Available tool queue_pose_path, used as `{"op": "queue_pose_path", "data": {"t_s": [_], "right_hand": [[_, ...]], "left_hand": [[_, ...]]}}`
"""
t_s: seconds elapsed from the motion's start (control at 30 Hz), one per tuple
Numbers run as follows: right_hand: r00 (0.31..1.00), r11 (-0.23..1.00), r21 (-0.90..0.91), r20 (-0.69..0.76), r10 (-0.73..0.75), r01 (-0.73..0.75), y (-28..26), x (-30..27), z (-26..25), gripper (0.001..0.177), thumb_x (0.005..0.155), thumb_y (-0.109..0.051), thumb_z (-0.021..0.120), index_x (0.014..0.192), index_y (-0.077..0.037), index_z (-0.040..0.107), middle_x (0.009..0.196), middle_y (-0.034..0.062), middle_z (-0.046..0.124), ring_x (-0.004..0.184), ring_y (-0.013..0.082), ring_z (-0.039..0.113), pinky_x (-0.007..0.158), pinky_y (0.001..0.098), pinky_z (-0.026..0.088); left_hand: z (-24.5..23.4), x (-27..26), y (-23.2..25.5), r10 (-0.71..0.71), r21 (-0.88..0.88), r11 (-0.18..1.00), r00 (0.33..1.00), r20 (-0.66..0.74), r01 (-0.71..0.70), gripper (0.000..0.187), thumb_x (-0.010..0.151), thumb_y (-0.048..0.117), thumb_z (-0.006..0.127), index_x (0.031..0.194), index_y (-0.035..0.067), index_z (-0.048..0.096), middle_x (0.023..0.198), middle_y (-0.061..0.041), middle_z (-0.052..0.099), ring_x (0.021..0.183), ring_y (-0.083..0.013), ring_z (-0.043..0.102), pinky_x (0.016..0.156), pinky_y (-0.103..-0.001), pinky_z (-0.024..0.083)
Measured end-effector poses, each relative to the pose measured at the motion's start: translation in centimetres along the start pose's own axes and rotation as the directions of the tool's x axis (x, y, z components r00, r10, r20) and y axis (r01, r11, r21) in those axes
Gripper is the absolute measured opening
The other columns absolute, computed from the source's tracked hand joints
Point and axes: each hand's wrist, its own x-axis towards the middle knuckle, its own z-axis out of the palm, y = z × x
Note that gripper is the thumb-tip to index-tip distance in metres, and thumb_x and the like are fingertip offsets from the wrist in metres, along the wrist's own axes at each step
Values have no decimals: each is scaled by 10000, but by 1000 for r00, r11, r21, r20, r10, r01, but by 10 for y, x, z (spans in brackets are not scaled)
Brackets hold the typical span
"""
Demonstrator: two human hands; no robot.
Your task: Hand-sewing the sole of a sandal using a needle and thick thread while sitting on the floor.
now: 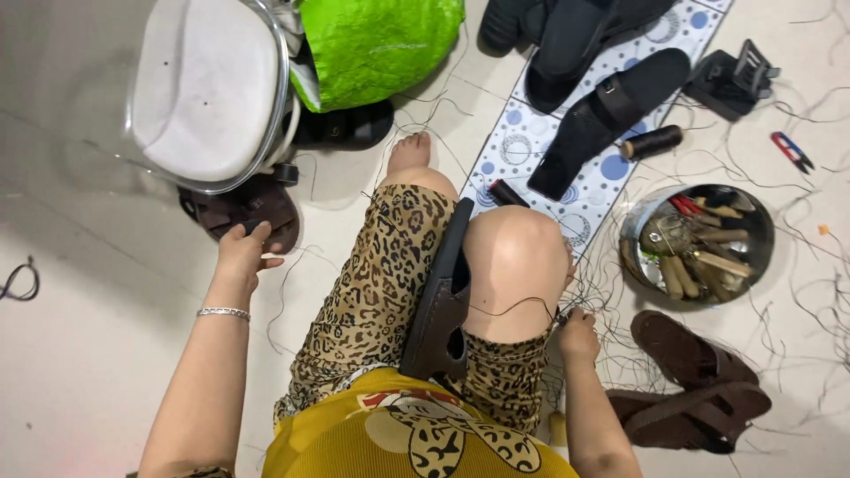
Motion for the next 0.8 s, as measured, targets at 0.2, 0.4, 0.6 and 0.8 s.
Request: {"op": "queue_pose_path", "data": {"t_s": [0.2,0.4,0.6,0.8], "right_hand": [[998,997,-71,44,-36,39,-4,-7,0,294,986,-150,430,1266,-68,467,1177,226,564,1064,497,688,881,613,559],[962,727,638,246,121,-254,31,32,4,437,843,-295,699,1160,-19,579,950,260,669,837,415,680,610,479,509],[989,-52,988,146,5,-145,-22,-88,-181,103,872,-204,632,897,-172,538,921,-25,577,746,137,566,463,185,340],[745,566,713,-623,240,414,42,-110,-203,331,930,-186,789,1250,-150,710,1025,136,674,863,268,628,657,325,463]], "left_hand": [[14,-47,35,38,139,989,999,12,-39,560,1028,153,596,1372,-230,375,1162,-355,522,842,-346,712,562,-397,661],[52,-68,58,195,202,955,974,117,-216,424,1010,168,656,1241,-173,556,947,-311,626,760,-343,706,550,-404,638],[83,-125,115,531,98,820,814,237,-564,256,977,114,703,1119,-98,685,979,-315,652,857,-364,703,580,-396,640],[92,-181,152,835,-95,519,480,268,-849,164,997,60,696,1122,-43,718,1060,-207,647,949,-294,684,631,-326,624]]}}
